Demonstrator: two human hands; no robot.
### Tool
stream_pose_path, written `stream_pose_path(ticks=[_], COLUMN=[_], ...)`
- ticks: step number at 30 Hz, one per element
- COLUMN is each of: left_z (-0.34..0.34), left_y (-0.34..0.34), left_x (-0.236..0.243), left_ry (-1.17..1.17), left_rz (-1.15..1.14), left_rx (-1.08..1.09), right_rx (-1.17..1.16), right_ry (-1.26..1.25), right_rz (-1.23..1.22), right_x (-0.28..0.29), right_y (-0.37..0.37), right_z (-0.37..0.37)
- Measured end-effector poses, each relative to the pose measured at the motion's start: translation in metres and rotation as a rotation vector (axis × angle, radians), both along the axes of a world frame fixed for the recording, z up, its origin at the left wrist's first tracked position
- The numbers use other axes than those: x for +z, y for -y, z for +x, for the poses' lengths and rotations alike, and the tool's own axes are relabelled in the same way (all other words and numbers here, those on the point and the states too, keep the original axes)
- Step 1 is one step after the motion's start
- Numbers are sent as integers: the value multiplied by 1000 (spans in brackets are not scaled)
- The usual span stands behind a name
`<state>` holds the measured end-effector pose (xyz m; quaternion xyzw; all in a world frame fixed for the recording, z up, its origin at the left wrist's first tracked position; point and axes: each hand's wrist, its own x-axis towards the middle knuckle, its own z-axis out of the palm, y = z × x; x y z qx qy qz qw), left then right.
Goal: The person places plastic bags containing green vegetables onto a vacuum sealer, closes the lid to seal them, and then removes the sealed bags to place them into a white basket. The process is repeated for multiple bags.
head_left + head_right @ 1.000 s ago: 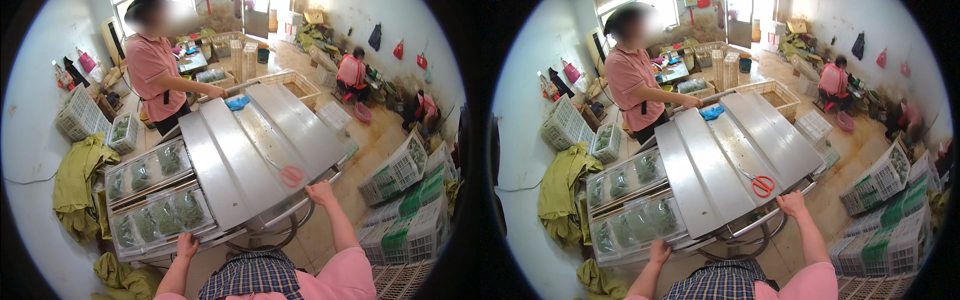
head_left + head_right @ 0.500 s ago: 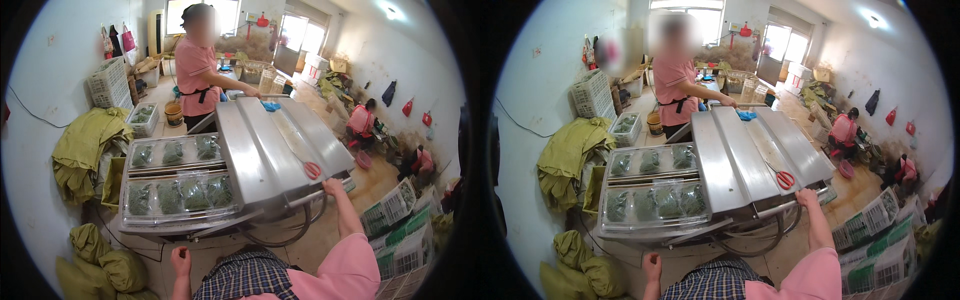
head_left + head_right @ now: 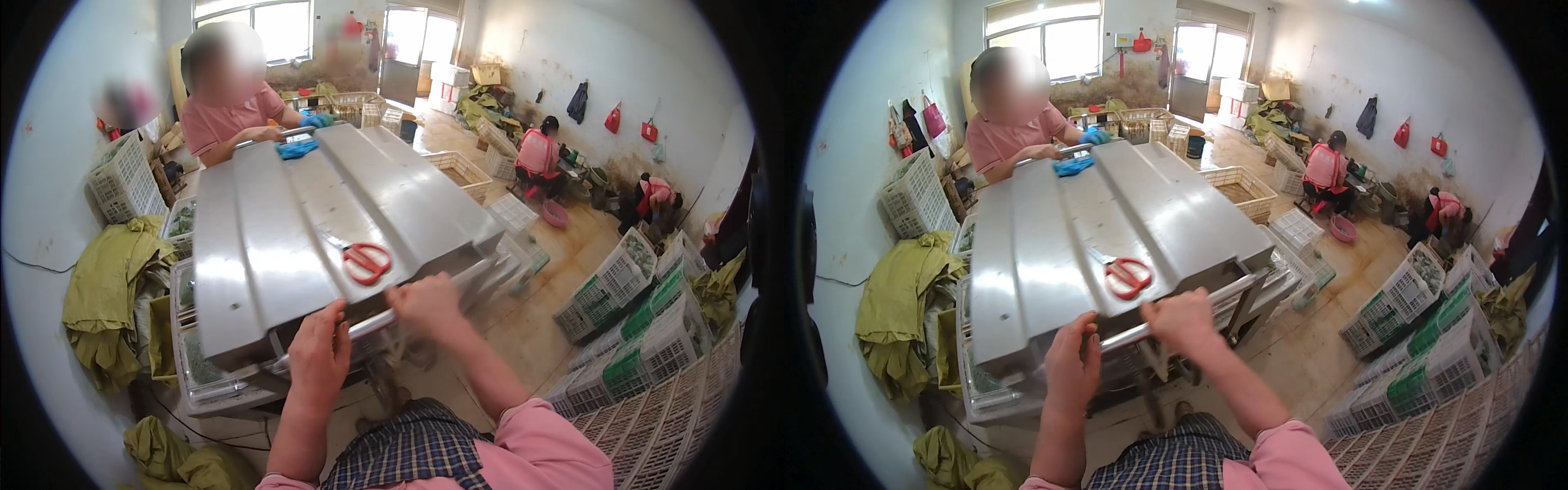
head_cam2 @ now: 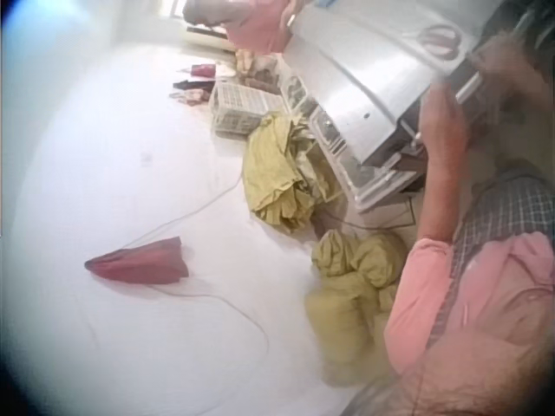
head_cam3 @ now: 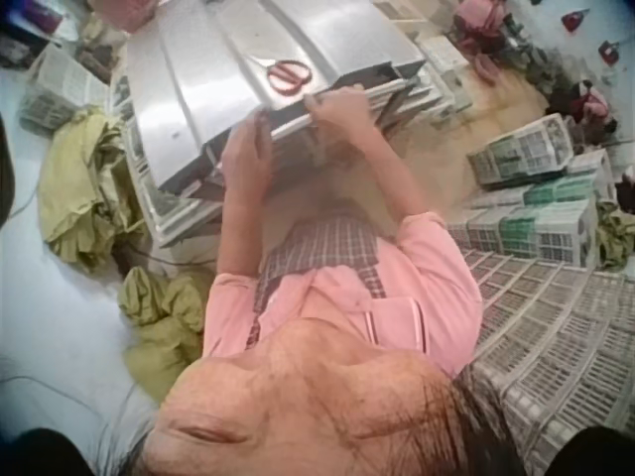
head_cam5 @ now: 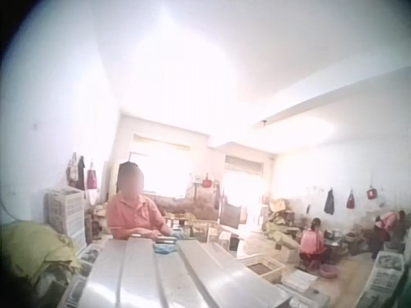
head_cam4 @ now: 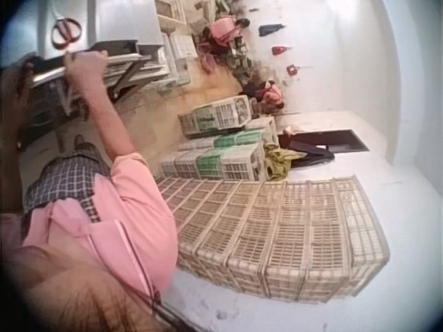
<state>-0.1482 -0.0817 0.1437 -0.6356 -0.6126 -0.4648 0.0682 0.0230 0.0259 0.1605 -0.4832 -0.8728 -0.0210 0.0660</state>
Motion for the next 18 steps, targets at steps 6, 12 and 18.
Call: stream_pose_path(ticks=[6,12,18], left_z=[-94,-171,-194], left_y=[68,104,113], left_x=[-54,-158,-234], left_ry=[54,81,-3], left_rz=[-420,-452,-389], left_rx=[444,724,878], right_rx=[635,713,697], right_ry=[-310,14,-38], right_rz=[-199,-489,-683], right_x=[-57,-163,-229], right_y=[26,25,45], right_z=[-61,-107,-138])
